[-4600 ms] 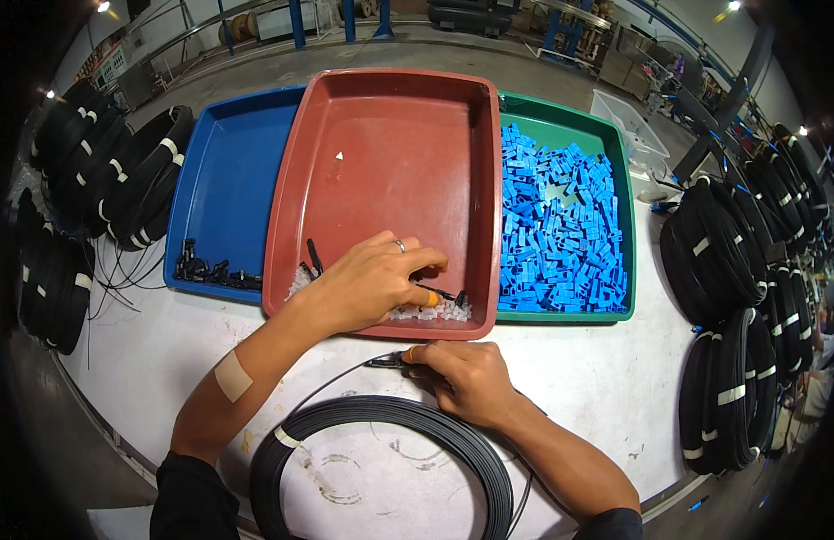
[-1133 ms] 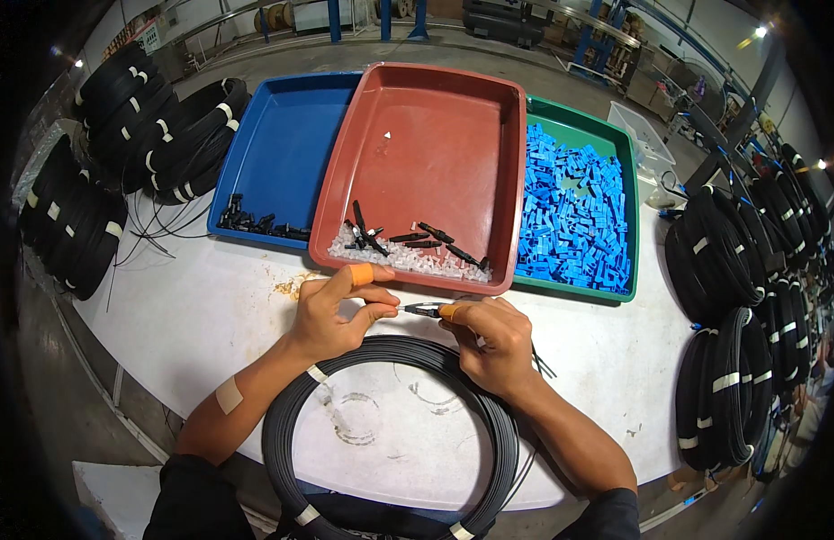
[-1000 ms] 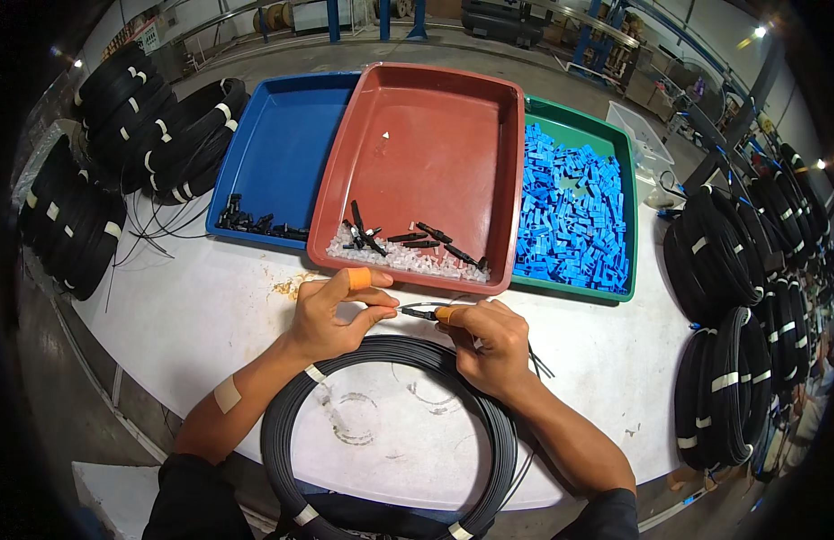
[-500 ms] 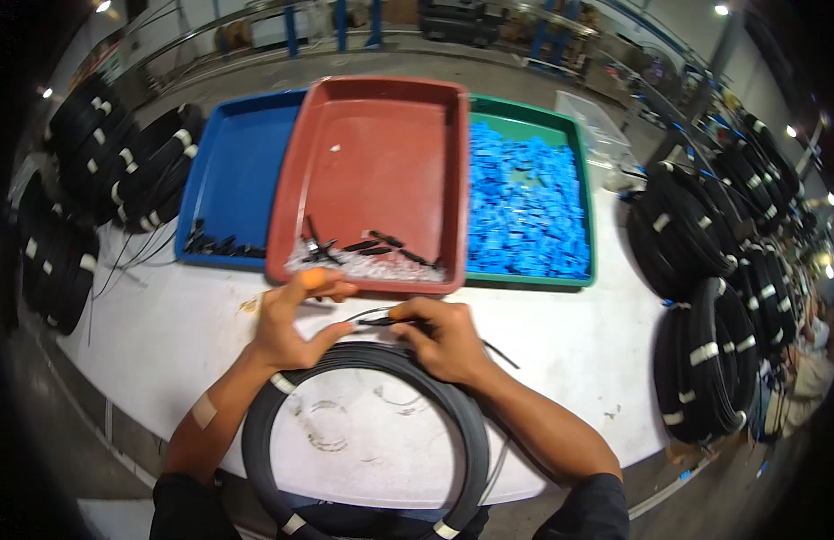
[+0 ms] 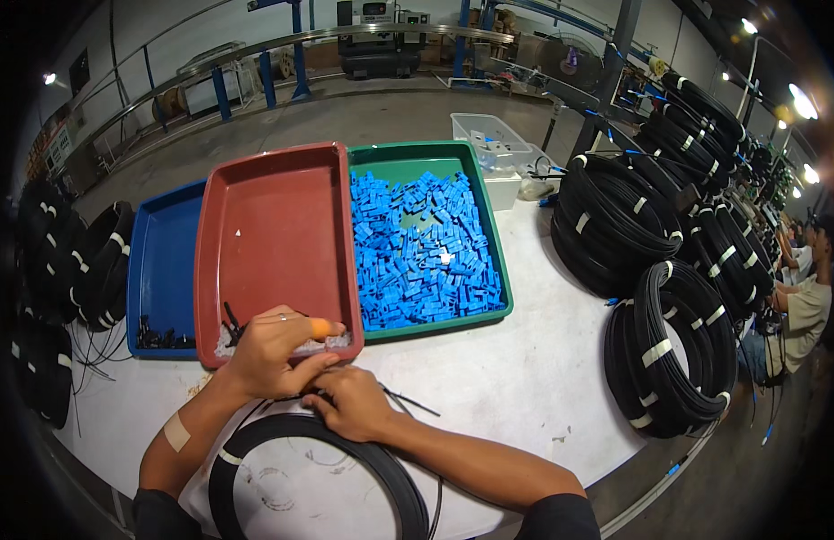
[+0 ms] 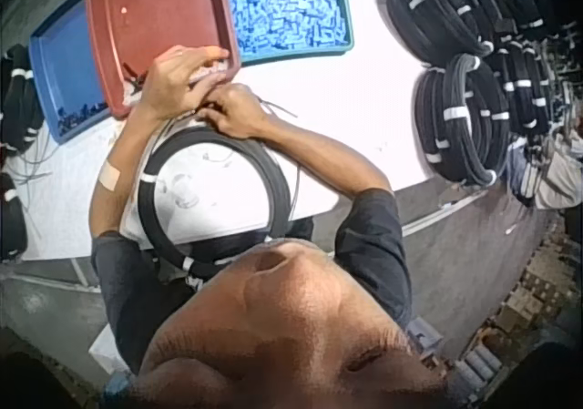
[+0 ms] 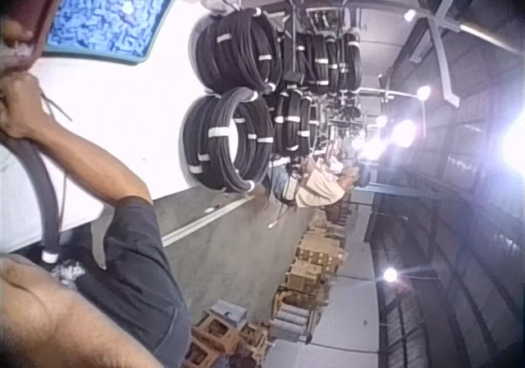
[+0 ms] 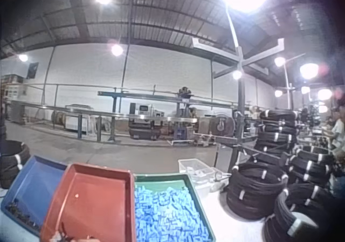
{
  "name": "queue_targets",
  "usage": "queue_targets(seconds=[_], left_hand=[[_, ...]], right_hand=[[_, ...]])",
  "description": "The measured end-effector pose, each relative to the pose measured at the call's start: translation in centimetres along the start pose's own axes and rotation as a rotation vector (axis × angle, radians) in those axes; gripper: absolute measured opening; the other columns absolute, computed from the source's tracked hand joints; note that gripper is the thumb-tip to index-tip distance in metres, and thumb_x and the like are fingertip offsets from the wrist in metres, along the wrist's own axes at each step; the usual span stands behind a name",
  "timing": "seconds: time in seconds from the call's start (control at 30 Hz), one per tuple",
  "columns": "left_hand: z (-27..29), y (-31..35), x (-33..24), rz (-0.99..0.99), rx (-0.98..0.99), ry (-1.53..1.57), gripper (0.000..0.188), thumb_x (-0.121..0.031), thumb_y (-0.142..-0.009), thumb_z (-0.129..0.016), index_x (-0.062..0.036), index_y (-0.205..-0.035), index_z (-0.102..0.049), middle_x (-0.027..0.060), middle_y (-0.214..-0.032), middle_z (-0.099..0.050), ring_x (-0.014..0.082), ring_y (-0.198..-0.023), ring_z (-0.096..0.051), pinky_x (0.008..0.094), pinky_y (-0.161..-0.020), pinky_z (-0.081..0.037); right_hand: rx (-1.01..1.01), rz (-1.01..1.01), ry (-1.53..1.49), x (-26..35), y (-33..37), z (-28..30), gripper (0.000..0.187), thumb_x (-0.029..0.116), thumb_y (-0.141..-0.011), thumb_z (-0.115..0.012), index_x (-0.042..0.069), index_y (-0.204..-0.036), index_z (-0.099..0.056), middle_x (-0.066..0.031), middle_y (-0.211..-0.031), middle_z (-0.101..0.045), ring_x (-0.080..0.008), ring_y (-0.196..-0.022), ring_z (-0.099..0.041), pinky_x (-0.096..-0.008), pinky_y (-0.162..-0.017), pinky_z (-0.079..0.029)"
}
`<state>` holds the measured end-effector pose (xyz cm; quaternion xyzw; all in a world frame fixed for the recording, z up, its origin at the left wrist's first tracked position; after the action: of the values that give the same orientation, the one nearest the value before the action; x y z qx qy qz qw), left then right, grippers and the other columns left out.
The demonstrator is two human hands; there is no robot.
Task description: The person picks up a coil of cable, attaches connector components from trays onto the end of the cable wire, and places the finished coil onto a stack.
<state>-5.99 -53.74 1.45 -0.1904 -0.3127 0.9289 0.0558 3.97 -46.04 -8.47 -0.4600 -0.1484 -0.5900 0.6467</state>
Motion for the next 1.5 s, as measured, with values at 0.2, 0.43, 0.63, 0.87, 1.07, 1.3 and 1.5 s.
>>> queue_targets(seconds=[0.2,0.43,0.63,0.87,1.07,1.3,1.5], left_hand=[[-4.7,-6.6,1.6,-0.08,0.137,-0.047,0.023,-0.013,-0.081,-0.078,-0.0061,-0.102,-0.073,0.0096,-0.085,-0.072,0.0276,-0.08,-0.068,0.0387,-0.078,-0.051],[-10.5,-11.3,4.7,-0.185,0.179,-0.234,0.034,0.004,-0.076,-0.07,-0.0114,-0.107,-0.075,0.0051,-0.107,-0.072,0.0256,-0.097,-0.066,0.0401,-0.084,-0.05],[-12.4,-12.7,6.7,-0.238,0.343,-0.429,0.03,-0.003,-0.078,-0.073,-0.0152,-0.105,-0.076,0.0039,-0.108,-0.071,0.0237,-0.101,-0.066,0.0388,-0.086,-0.05],[-9.1,-11.9,5.9,-0.031,0.106,0.062,0.021,-0.014,-0.079,-0.082,-0.0067,-0.097,-0.076,0.0062,-0.099,-0.075,0.0225,-0.09,-0.071,0.0353,-0.079,-0.055],[-2.6,-6.3,3.0,0.368,-0.022,0.675,0.017,-0.006,-0.086,-0.078,0.0004,-0.102,-0.073,0.0061,-0.094,-0.075,0.0112,-0.088,-0.071,0.0275,-0.075,-0.057],[2.1,4.8,2.8,0.343,-0.155,0.832,0.022,0.004,-0.087,-0.075,0.0008,-0.107,-0.065,0.0112,-0.105,-0.071,0.0141,-0.097,-0.07,0.0279,-0.086,-0.057],[2.7,11.5,4.2,0.477,-0.297,0.868,0.024,-0.007,-0.094,-0.075,0.0027,-0.113,-0.066,0.009,-0.102,-0.072,0.0126,-0.094,-0.071,0.028,-0.086,-0.059]], right_hand=[[0.066,-0.05,-0.095,0.1,0.0,0.0,0.017,0.02,-0.091,-0.068,0.007,-0.101,-0.071,-0.0179,-0.087,-0.072,-0.0365,-0.086,-0.07,-0.048,-0.079,-0.053],[0.013,0.047,-0.129,0.0,-0.1,0.0,0.013,0.017,-0.09,-0.067,0.007,-0.099,-0.068,-0.0171,-0.087,-0.072,-0.0373,-0.085,-0.07,-0.0468,-0.079,-0.053],[0.031,0.014,-0.119,-0.1,-0.1,0.0,0.013,0.016,-0.09,-0.068,0.006,-0.099,-0.068,-0.0169,-0.087,-0.072,-0.037,-0.085,-0.07,-0.0466,-0.079,-0.053],[0.044,-0.002,-0.104,0.3,-0.1,-0.1,0.017,0.017,-0.089,-0.071,0.006,-0.101,-0.07,-0.0167,-0.091,-0.074,-0.0368,-0.086,-0.071,-0.0455,-0.079,-0.055],[0.058,-0.125,-0.087,-0.3,0.3,0.1,0.02,0.02,-0.089,-0.073,0.009,-0.105,-0.073,-0.0146,-0.096,-0.075,-0.033,-0.083,-0.073,-0.0427,-0.077,-0.056],[0.074,-0.088,-0.05,1.8,-0.7,0.9,0.017,0.011,-0.089,-0.074,0.002,-0.103,-0.073,-0.0168,-0.089,-0.074,-0.0299,-0.075,-0.072,-0.0377,-0.071,-0.056],[0.086,-0.033,0.051,2.2,-1.2,1.5,0.019,0.006,-0.087,-0.075,0.002,-0.106,-0.072,-0.0151,-0.09,-0.075,-0.0266,-0.076,-0.073,-0.0367,-0.071,-0.057]])
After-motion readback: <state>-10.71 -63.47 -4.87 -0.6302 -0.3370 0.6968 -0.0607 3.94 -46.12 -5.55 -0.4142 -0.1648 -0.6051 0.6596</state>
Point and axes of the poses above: each hand's wrist, its own y-axis away from the middle knuckle, its own z-axis out of the back of the hand, x = y × z, the point moved 4 cm from there along -y, towards the middle knuckle
